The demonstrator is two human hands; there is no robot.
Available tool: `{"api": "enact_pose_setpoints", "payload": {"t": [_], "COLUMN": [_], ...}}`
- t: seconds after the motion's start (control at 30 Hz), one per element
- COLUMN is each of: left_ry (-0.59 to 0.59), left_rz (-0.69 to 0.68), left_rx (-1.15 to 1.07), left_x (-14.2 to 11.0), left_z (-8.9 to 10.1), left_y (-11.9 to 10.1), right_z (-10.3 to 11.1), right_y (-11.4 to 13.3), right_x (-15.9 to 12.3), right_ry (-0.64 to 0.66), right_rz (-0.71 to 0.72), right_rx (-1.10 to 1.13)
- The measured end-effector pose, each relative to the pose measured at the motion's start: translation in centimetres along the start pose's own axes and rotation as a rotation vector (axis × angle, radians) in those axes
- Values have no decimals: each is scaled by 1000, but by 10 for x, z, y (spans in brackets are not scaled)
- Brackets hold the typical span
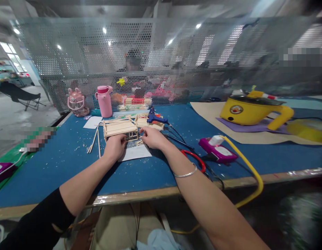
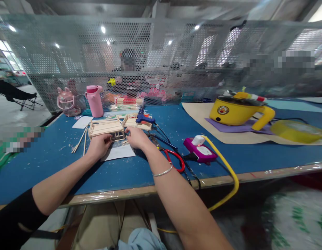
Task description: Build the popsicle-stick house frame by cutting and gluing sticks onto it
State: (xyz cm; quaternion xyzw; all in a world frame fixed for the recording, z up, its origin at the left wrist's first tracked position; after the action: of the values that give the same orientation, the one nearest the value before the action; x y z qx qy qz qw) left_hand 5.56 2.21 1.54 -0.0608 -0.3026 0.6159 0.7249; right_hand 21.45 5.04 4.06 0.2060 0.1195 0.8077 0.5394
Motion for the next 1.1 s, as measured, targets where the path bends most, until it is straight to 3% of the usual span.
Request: {"api": "enact_pose_setpoints", "payload": {"t": [0.23, 0.4, 0.63, 0.73, 0.97, 1.1], "left_ry": [1, 32, 92, 108, 73, 57], "left_rz": [25, 15, -69, -98, 55, 107], "left_rx": [41, -62, -53, -61, -35, -80], "left_x": [-2, 1, 5, 5, 3, 2], "left_z": [0, -4, -2, -2, -6, -7], "left_y": [0, 2, 5, 6, 12, 12], "right_z": [-26, -39, -41, -42, -29, -28], "right_y": [4, 14, 20, 20, 31, 35], "right_x": [6, 5, 3, 3, -2, -2], "right_ry": [57, 33, -14, -8, -119, -115], "right_rz": [-34, -87, 56, 31, 78, 72], "right_rx": [505, 685, 504, 523, 184, 45]}}
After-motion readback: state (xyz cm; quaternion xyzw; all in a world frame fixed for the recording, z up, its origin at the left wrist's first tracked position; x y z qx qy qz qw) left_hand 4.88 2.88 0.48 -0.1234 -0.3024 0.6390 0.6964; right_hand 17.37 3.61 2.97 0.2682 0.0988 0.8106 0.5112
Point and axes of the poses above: each hand's wrist, its own x-axis towards the middle knuckle, its own z-axis out of the back of the hand, y = z × x, the point moved 5 cm from there along x, towards the middle knuckle
